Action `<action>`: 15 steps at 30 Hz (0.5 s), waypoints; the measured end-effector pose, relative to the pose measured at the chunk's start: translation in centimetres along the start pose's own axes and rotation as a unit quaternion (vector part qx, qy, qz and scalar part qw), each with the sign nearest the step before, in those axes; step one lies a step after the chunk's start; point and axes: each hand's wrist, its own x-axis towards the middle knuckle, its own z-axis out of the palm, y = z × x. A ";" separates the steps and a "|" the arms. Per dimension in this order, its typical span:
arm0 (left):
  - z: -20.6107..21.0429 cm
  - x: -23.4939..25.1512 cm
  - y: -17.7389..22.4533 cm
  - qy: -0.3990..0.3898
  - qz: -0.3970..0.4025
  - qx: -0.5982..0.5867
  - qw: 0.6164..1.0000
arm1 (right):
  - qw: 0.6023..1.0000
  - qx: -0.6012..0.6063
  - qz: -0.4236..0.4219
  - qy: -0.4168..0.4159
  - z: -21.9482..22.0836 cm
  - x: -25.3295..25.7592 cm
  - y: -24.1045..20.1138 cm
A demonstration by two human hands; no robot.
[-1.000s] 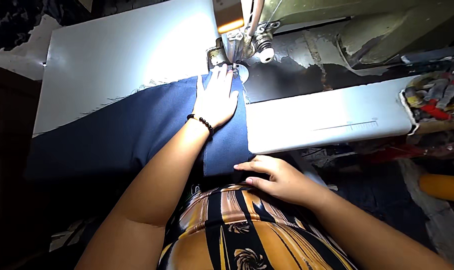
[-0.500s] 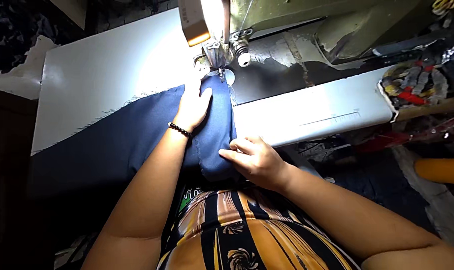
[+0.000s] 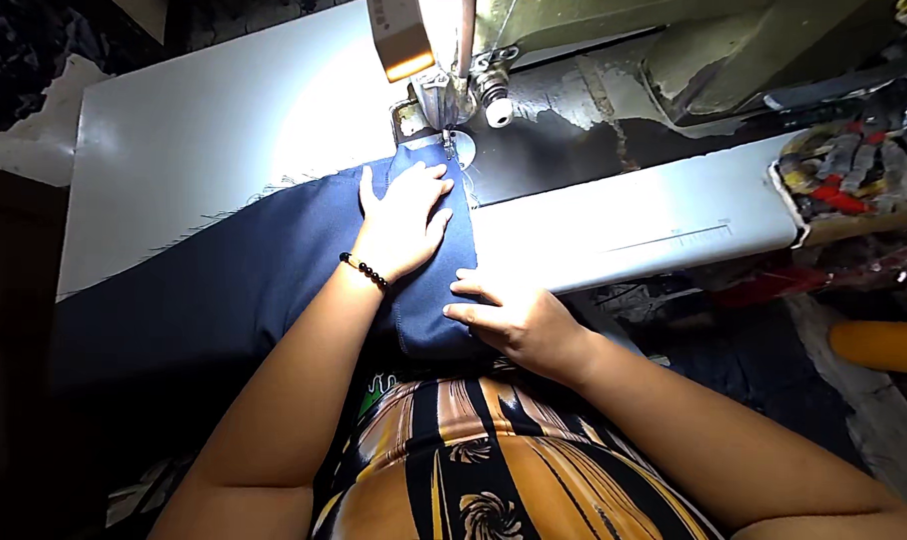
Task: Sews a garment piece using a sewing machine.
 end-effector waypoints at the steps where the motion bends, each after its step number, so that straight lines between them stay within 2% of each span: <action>1: 0.2 -0.2 0.0 -0.004 -0.002 -0.002 1.000 | 1.000 0.002 0.002 -0.004 -0.1 0.1 0.0; 6: 0.5 -0.1 -0.1 0.009 0.008 -0.031 0.999 | 1.000 0.016 0.014 -0.018 -0.7 0.2 0.0; 15: 0.5 0.7 -0.4 0.006 0.005 -0.017 1.000 | 0.998 0.021 0.040 -0.033 -1.3 0.4 0.6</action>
